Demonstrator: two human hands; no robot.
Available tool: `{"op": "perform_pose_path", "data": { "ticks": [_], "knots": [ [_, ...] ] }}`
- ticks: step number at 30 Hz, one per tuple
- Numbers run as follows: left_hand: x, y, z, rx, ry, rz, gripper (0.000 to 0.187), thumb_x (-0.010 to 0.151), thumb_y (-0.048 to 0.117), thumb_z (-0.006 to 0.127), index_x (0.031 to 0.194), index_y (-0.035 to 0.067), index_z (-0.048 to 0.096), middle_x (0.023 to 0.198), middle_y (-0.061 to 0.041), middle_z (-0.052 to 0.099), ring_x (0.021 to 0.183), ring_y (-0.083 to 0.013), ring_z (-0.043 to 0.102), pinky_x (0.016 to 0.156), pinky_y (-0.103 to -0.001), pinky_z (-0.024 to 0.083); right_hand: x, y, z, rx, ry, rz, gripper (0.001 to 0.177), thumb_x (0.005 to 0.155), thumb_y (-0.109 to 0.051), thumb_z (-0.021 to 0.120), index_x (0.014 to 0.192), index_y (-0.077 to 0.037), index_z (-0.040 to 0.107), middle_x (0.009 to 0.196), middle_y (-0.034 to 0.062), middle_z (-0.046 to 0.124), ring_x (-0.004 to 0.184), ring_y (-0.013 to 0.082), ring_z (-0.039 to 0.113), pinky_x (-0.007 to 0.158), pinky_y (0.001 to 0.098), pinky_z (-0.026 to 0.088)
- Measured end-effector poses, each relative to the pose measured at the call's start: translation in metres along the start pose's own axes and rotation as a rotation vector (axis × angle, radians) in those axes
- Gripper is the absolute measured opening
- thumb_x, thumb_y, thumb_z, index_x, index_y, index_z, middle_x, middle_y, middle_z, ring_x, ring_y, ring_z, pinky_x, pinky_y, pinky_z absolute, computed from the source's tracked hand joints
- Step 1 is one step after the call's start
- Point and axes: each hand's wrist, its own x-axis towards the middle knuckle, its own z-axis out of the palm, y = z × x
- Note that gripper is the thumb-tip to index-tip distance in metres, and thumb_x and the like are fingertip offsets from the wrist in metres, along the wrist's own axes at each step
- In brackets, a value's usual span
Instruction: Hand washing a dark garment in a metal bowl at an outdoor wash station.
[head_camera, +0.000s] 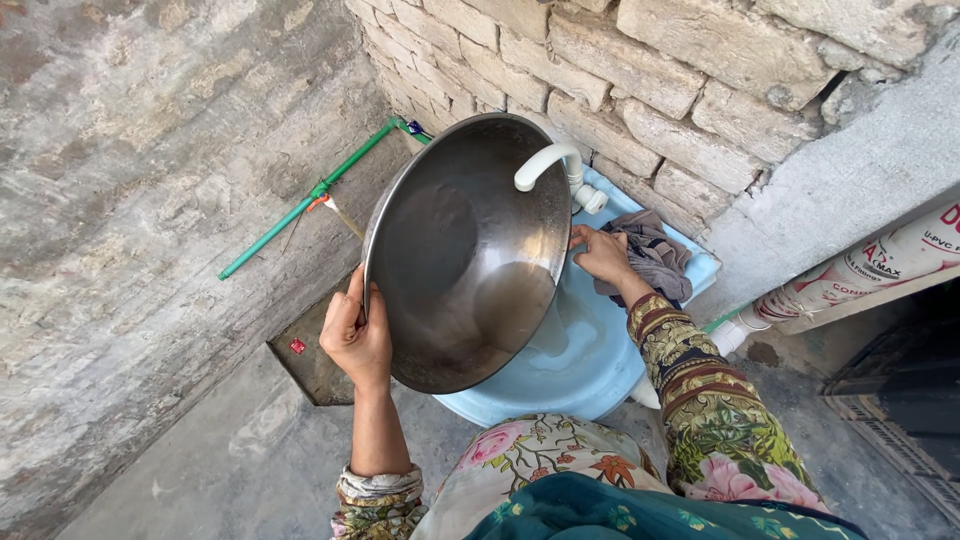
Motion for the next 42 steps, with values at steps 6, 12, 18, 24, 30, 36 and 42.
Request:
{"op": "perform_pose_path", "data": {
  "ticks": [6,12,18,24,30,36,42],
  "knots": [
    [0.000,0.014,0.001,0.033,-0.006,0.004,0.040,0.092,-0.009,0.072,0.130,0.004,0.073,0.072,0.004,0.037,0.066,-0.0047,0.038,0.060,-0.023,0.033,-0.001,-0.001,0.000,-0.003,-0.017,-0.007,0.063,0.068,-0.016,0.065,0.131,-0.023,0.065,0.109,-0.0104,0.077,0.094,0.0154,0.066,0.091,0.0381,0.030],
    [-0.001,0.035,0.004,0.033,-0.029,-0.019,0.038,0.093,-0.002,0.077,0.131,0.003,0.072,0.072,0.003,0.033,0.065,-0.0058,0.034,0.058,-0.025,0.029,-0.002,-0.002,0.000,-0.072,-0.049,-0.024,0.066,0.069,-0.014,0.064,0.135,-0.021,0.064,0.113,-0.0095,0.077,0.111,0.0143,0.063,0.095,0.0396,0.029],
    [-0.002,0.045,0.010,0.044,-0.051,-0.007,0.040,0.092,-0.001,0.079,0.131,0.002,0.071,0.072,0.003,0.032,0.065,-0.0062,0.033,0.057,-0.025,0.029,-0.002,0.004,0.002,-0.076,-0.049,-0.030,0.075,0.070,-0.011,0.063,0.143,-0.023,0.058,0.119,-0.0120,0.075,0.117,0.0125,0.059,0.098,0.0385,0.028],
    [-0.005,0.046,0.017,0.033,-0.063,0.046,0.040,0.094,-0.004,0.076,0.133,0.002,0.070,0.074,0.002,0.039,0.066,-0.0068,0.038,0.059,-0.023,0.034,-0.017,-0.012,-0.015,0.002,-0.027,-0.029,0.071,0.074,-0.008,0.063,0.142,-0.026,0.060,0.119,-0.0123,0.075,0.107,0.0122,0.062,0.097,0.0362,0.029],
    [-0.008,0.049,0.019,0.091,-0.053,0.105,0.042,0.094,-0.007,0.073,0.134,0.004,0.070,0.075,-0.001,0.041,0.065,-0.0078,0.042,0.060,-0.024,0.038,-0.013,-0.006,-0.015,0.037,-0.056,-0.013,0.052,0.080,-0.011,0.064,0.130,-0.025,0.070,0.114,-0.0066,0.077,0.094,0.0136,0.067,0.096,0.0365,0.029],
    [-0.006,0.051,0.017,0.120,-0.064,0.079,0.042,0.092,-0.009,0.073,0.132,0.004,0.071,0.073,-0.002,0.039,0.064,-0.0091,0.041,0.059,-0.025,0.038,-0.036,-0.044,-0.018,-0.204,0.015,-0.106,0.040,0.087,-0.016,0.068,0.127,-0.016,0.071,0.113,0.0081,0.075,0.106,0.0198,0.066,0.098,0.0432,0.032],
    [-0.002,0.038,0.010,0.190,-0.023,0.164,0.039,0.091,-0.005,0.078,0.128,0.003,0.073,0.070,0.000,0.034,0.066,-0.0091,0.035,0.087,-0.038,0.045,-0.065,-0.032,0.081,0.103,0.264,-0.167,0.052,0.089,-0.014,0.066,0.140,-0.004,0.059,0.125,0.0208,0.065,0.116,0.0376,0.061,0.103,0.0469,0.044]
  ]
}}
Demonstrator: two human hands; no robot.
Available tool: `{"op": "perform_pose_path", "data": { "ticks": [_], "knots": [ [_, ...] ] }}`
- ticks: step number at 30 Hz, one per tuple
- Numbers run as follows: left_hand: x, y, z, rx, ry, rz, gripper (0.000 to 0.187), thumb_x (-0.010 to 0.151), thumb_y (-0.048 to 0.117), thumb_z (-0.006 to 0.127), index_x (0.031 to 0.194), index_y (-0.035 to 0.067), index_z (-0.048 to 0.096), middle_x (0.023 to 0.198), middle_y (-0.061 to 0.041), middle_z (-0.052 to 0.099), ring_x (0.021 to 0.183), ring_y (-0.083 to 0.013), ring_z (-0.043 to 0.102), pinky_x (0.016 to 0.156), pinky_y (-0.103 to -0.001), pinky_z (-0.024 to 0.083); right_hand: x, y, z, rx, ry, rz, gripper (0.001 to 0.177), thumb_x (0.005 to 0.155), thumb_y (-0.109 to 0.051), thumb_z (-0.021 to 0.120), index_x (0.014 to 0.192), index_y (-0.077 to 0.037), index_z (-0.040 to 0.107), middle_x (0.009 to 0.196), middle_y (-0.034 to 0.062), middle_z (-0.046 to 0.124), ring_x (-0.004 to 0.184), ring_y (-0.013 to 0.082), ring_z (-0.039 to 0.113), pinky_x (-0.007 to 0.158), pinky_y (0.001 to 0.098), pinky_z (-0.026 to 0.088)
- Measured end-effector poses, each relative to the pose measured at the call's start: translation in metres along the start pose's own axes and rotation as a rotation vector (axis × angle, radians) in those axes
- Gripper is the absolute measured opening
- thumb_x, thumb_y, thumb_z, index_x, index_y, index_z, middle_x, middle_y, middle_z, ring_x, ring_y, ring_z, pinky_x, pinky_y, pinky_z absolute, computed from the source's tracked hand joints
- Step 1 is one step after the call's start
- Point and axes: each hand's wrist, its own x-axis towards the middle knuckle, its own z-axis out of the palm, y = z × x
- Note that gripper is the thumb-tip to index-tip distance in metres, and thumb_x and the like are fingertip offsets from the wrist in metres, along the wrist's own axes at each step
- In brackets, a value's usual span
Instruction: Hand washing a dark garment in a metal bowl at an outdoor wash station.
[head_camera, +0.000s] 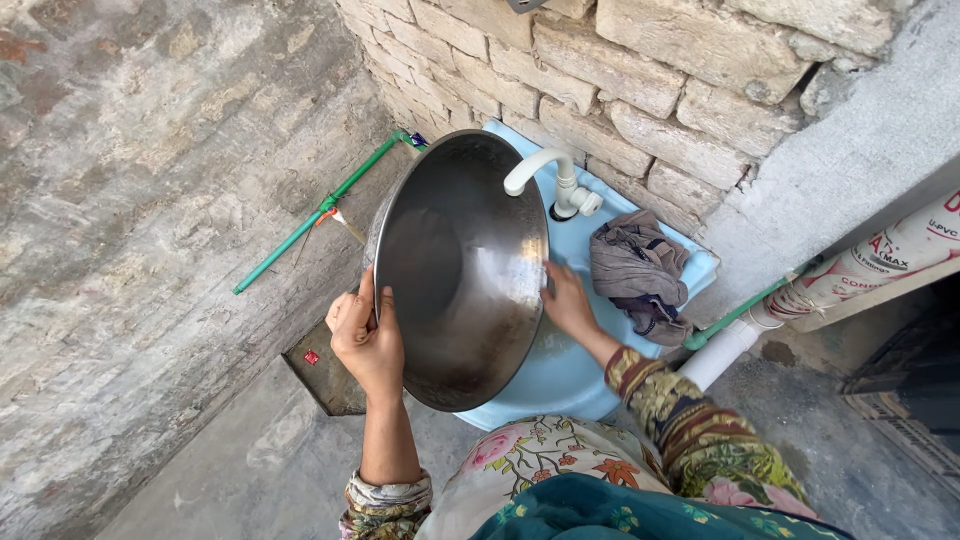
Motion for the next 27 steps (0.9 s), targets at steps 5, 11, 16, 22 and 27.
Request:
{"op": "perform_pose_path", "data": {
  "ticks": [5,11,16,22,27],
  "knots": [
    [0.001,-0.001,-0.006,-0.185,-0.011,-0.148,0.038,0.091,-0.004,0.075,0.129,-0.001,0.071,0.073,0.002,0.032,0.066,-0.0073,0.032,0.104,-0.032,0.045,-0.056,0.054,0.086,-0.012,0.031,0.191,0.068,0.081,-0.009,0.069,0.145,0.002,0.047,0.133,0.0249,0.058,0.126,0.0411,0.052,0.109,0.0496,0.039],
    [-0.006,-0.032,-0.003,-0.294,0.044,-0.398,0.044,0.090,0.004,0.081,0.133,0.004,0.070,0.077,0.007,0.031,0.069,-0.0061,0.029,0.060,-0.023,0.026,-0.089,0.003,0.077,1.045,-0.391,1.001,0.048,0.090,-0.009,0.067,0.136,-0.003,0.053,0.115,0.0123,0.068,0.099,0.0277,0.065,0.085,0.0436,0.057],
    [-0.016,-0.081,-0.005,-0.289,0.153,-0.438,0.040,0.094,0.005,0.079,0.133,0.005,0.071,0.075,0.009,0.036,0.069,-0.0046,0.032,0.062,-0.023,0.030,-0.084,-0.021,0.036,1.035,-0.243,0.869,0.046,0.089,0.000,0.064,0.130,-0.006,0.046,0.100,0.0154,0.071,0.078,0.0250,0.072,0.068,0.0418,0.061],
    [-0.075,-0.168,0.022,-0.308,0.238,-0.662,0.034,0.092,0.002,0.077,0.126,0.002,0.075,0.076,0.010,0.046,0.067,-0.0025,0.036,0.062,-0.021,0.033,-0.080,-0.007,0.006,0.933,-0.145,0.697,0.041,0.090,0.000,0.064,0.128,-0.003,0.047,0.099,0.0154,0.075,0.083,0.0235,0.074,0.067,0.0385,0.063],
    [-0.115,-0.203,0.047,-0.482,0.268,-0.798,0.033,0.092,0.001,0.075,0.125,0.001,0.073,0.086,0.010,0.065,0.070,-0.0002,0.049,0.065,-0.018,0.041,-0.083,-0.012,-0.013,0.830,-0.104,0.625,0.039,0.091,-0.002,0.065,0.126,-0.001,0.048,0.099,0.0162,0.076,0.084,0.0213,0.074,0.066,0.0362,0.061]
  ]
}}
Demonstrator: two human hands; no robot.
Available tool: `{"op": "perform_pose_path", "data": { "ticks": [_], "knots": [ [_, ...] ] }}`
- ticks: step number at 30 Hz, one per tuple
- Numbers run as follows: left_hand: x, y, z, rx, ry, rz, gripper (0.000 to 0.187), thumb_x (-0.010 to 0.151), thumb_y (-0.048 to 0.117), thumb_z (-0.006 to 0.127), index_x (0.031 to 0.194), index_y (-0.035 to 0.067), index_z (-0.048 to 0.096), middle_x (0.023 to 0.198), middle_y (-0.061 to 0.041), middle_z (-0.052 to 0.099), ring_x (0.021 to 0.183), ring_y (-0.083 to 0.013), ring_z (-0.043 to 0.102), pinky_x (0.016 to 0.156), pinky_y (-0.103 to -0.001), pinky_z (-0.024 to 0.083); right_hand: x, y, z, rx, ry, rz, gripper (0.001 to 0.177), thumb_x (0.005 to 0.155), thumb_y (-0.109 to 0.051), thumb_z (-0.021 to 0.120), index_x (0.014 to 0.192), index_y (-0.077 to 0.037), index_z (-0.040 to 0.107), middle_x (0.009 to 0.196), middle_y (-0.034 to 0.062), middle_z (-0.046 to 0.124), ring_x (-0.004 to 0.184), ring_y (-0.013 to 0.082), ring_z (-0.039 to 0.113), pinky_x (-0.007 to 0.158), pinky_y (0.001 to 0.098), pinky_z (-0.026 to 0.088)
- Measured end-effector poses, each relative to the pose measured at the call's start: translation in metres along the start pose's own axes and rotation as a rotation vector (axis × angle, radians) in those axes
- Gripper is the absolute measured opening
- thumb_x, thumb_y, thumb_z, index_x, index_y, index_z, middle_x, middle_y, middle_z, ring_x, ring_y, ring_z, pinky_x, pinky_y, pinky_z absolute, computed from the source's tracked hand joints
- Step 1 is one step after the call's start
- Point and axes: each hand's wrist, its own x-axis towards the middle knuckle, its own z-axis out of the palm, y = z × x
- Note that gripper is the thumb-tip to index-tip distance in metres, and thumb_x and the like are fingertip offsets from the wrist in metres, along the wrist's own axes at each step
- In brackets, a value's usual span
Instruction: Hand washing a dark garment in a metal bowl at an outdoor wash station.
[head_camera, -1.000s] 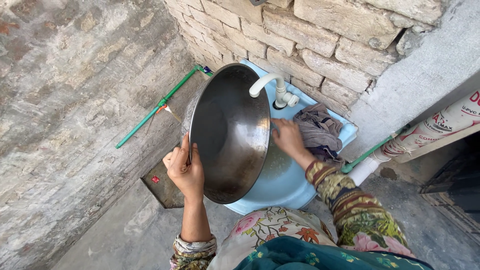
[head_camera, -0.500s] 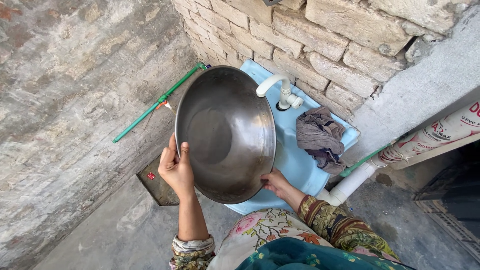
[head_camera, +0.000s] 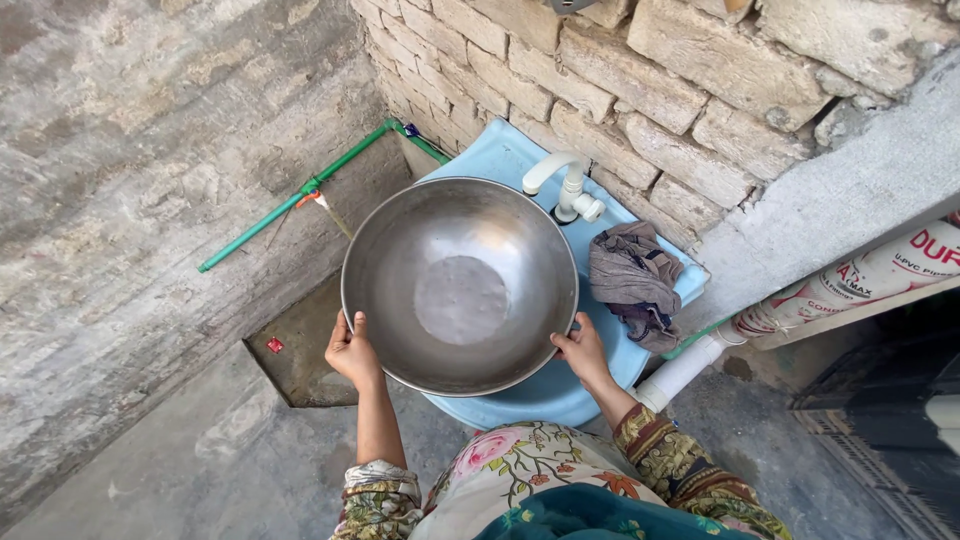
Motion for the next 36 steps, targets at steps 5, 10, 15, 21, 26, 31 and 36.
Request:
{"op": "perform_pose_path", "data": {
  "ticks": [5,10,15,21,26,31,36],
  "knots": [
    [-0.008,-0.021,0.001,-0.067,-0.008,-0.064,0.034,0.092,0.001,0.074,0.126,0.001,0.072,0.085,0.009,0.069,0.072,0.0007,0.053,0.068,-0.017,0.045,-0.010,-0.014,-0.005,-0.080,0.029,-0.025,0.038,0.092,-0.005,0.065,0.125,-0.001,0.047,0.096,0.0170,0.077,0.081,0.0204,0.074,0.065,0.0355,0.061],
    [-0.008,-0.044,-0.002,-0.046,0.013,-0.084,0.037,0.091,0.002,0.078,0.128,0.002,0.074,0.079,0.011,0.057,0.067,-0.0003,0.041,0.063,-0.018,0.036,-0.013,-0.017,-0.007,-0.156,0.056,-0.040,0.036,0.092,-0.006,0.066,0.123,0.001,0.049,0.092,0.0167,0.077,0.079,0.0207,0.074,0.064,0.0346,0.060],
    [-0.009,-0.048,-0.001,-0.062,0.014,-0.096,0.037,0.091,0.002,0.077,0.128,0.001,0.073,0.078,0.011,0.058,0.067,0.0004,0.043,0.065,-0.017,0.037,-0.014,-0.024,-0.005,-0.181,0.060,-0.034,0.036,0.092,-0.006,0.065,0.123,0.000,0.048,0.092,0.0167,0.077,0.079,0.0204,0.074,0.065,0.0345,0.060],
    [-0.010,-0.056,0.000,-0.067,0.012,-0.111,0.037,0.091,0.002,0.076,0.127,0.000,0.072,0.077,0.011,0.059,0.067,0.0004,0.044,0.066,-0.016,0.039,-0.011,-0.023,-0.007,-0.165,0.052,-0.029,0.037,0.092,-0.007,0.065,0.125,0.000,0.048,0.094,0.0181,0.077,0.080,0.0209,0.074,0.066,0.0348,0.060],
    [-0.013,-0.057,0.004,-0.080,0.010,-0.141,0.036,0.092,0.003,0.076,0.127,0.000,0.073,0.076,0.010,0.059,0.067,-0.0001,0.045,0.067,-0.017,0.041,-0.009,-0.018,-0.011,-0.133,0.055,-0.029,0.037,0.092,-0.006,0.065,0.125,0.000,0.048,0.095,0.0179,0.077,0.080,0.0208,0.074,0.066,0.0347,0.061],
    [-0.015,-0.049,0.005,-0.098,-0.005,-0.146,0.034,0.091,0.002,0.075,0.124,0.000,0.072,0.084,0.009,0.069,0.073,0.0000,0.055,0.072,-0.017,0.047,-0.013,-0.024,-0.010,-0.201,0.084,-0.016,0.039,0.092,-0.008,0.066,0.126,0.001,0.048,0.095,0.0172,0.078,0.079,0.0200,0.074,0.065,0.0337,0.061],
    [-0.013,-0.057,0.003,-0.048,0.007,-0.160,0.035,0.091,0.003,0.076,0.126,0.001,0.073,0.073,0.012,0.052,0.066,-0.0003,0.041,0.065,-0.017,0.038,-0.014,-0.049,-0.019,-0.490,0.041,0.066,0.051,0.092,-0.027,0.067,0.133,-0.003,0.048,0.093,0.0129,0.077,0.074,0.0209,0.075,0.067,0.0356,0.060]
  ]
}}
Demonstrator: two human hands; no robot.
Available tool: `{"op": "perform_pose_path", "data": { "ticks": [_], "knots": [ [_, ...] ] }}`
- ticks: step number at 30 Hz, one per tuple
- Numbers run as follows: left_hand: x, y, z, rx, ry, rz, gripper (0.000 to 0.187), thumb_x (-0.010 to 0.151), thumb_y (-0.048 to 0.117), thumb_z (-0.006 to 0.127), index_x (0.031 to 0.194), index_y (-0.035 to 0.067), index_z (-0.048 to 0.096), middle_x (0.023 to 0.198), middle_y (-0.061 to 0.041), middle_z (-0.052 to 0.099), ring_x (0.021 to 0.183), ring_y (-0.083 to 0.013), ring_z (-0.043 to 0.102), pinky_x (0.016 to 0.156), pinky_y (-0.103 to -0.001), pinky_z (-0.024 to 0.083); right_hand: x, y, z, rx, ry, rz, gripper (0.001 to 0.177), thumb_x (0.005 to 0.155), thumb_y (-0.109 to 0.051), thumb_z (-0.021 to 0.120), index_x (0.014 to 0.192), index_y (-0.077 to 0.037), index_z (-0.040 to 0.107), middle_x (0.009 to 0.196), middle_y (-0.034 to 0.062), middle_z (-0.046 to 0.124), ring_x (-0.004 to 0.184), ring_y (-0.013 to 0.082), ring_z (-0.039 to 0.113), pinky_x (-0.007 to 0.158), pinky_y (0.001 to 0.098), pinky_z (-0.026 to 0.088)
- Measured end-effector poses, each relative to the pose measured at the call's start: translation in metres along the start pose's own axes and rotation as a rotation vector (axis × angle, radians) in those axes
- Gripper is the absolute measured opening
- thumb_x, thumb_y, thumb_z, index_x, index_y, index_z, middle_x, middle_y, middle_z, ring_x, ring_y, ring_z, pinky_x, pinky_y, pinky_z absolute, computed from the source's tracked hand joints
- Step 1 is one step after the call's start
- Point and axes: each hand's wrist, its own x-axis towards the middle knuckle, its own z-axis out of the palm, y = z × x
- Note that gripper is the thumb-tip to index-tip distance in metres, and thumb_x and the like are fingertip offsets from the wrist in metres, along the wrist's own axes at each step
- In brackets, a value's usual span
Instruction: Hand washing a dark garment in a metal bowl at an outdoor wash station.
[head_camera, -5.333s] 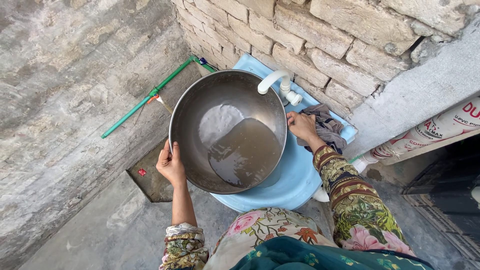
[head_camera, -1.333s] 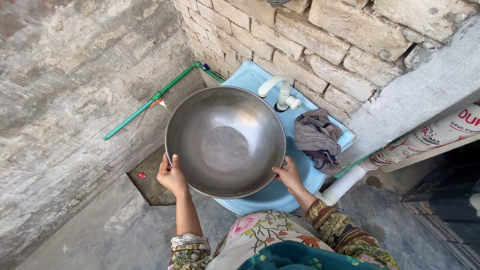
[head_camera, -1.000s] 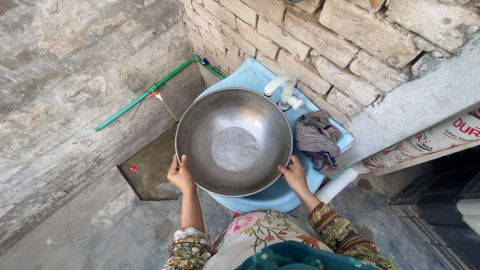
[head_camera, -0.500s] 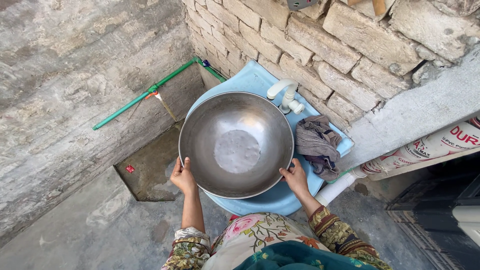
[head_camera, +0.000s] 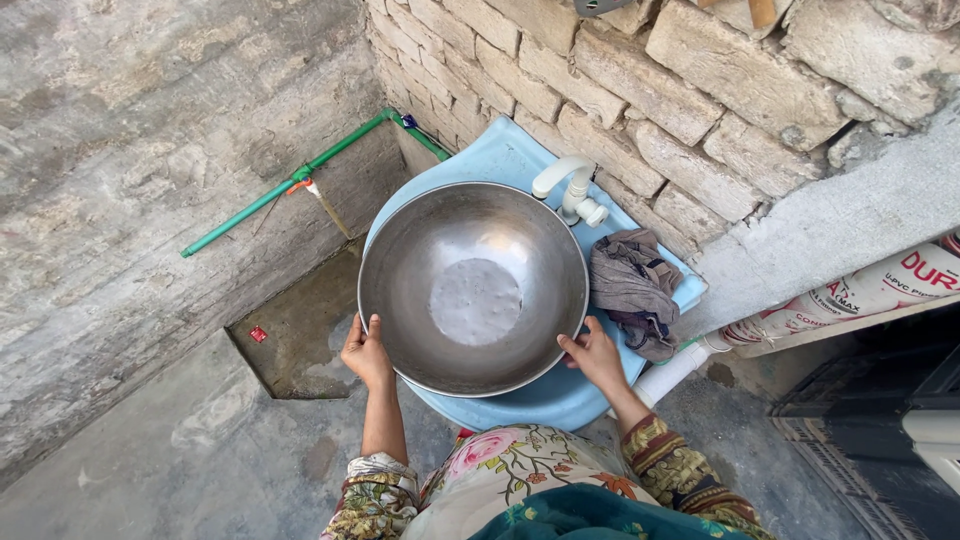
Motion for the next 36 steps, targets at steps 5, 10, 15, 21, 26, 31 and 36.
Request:
{"op": "perform_pose_path", "data": {
  "ticks": [5,10,15,21,26,31,36],
  "knots": [
    [-0.001,0.002,-0.003,0.035,-0.006,-0.002,0.039,0.091,0.005,0.077,0.130,0.003,0.072,0.067,0.014,0.040,0.061,-0.0006,0.031,0.057,-0.020,0.030,0.003,-0.066,-0.061,-0.823,-0.131,0.064,0.060,0.097,-0.065,0.054,0.102,-0.012,0.082,0.089,0.0011,0.080,0.078,0.0203,0.076,0.075,0.0351,0.058],
    [-0.001,0.011,-0.014,0.341,-0.097,0.063,0.038,0.096,0.027,0.075,0.129,0.007,0.073,0.064,0.009,0.042,0.058,-0.0029,0.036,0.051,-0.024,0.032,0.104,-0.082,-0.095,-0.366,0.407,-0.521,0.049,0.093,-0.049,0.067,0.119,-0.007,0.075,0.102,0.0134,0.076,0.092,0.0285,0.076,0.082,0.0410,0.058],
    [0.005,0.011,-0.030,0.545,-0.148,0.089,0.045,0.095,0.041,0.073,0.129,0.011,0.072,0.073,0.002,0.058,0.060,-0.0063,0.053,0.057,-0.027,0.046,0.233,-0.046,-0.094,-0.481,0.379,-0.477,0.055,0.090,-0.038,0.080,0.129,0.000,0.066,0.112,0.0197,0.073,0.097,0.0382,0.069,0.082,0.0474,0.053],
    [-0.002,0.032,-0.033,0.671,-0.180,0.203,0.047,0.096,0.041,0.071,0.136,0.017,0.068,0.098,-0.005,0.063,0.079,-0.0159,0.058,0.074,-0.032,0.052,0.283,-0.019,-0.085,-0.180,0.146,-0.283,0.057,0.086,-0.024,0.087,0.133,0.002,0.069,0.110,0.0204,0.077,0.097,0.0300,0.071,0.086,0.0418,0.055],
    [-0.006,0.045,-0.026,0.766,-0.155,0.282,0.045,0.096,0.039,0.071,0.137,0.019,0.068,0.109,-0.006,0.062,0.100,-0.0227,0.056,0.088,-0.038,0.050,0.228,-0.061,-0.080,-0.178,0.271,-0.360,0.085,0.076,-0.018,0.093,0.145,0.001,0.046,0.112,0.0221,0.072,0.099,0.0284,0.071,0.087,0.0390,0.055],
    [-0.004,0.054,-0.022,0.711,-0.167,0.335,0.043,0.097,0.038,0.071,0.135,0.019,0.069,0.116,-0.007,0.061,0.109,-0.0253,0.053,0.094,-0.040,0.047,0.157,-0.099,-0.052,-0.857,0.533,-0.668,0.089,0.070,-0.010,0.091,0.148,-0.005,0.049,0.126,0.0229,0.061,0.118,0.0404,0.056,0.104,0.0462,0.044],
    [-0.001,0.064,-0.018,0.709,-0.147,0.367,0.041,0.097,0.035,0.071,0.134,0.018,0.070,0.117,-0.008,0.061,0.107,-0.0265,0.053,0.093,-0.040,0.046,0.158,-0.107,0.016,-0.576,0.648,-0.612,0.062,0.081,-0.006,0.078,0.138,-0.011,0.056,0.120,0.0147,0.060,0.112,0.0313,0.056,0.094,0.0415,0.043]
  ]
}}
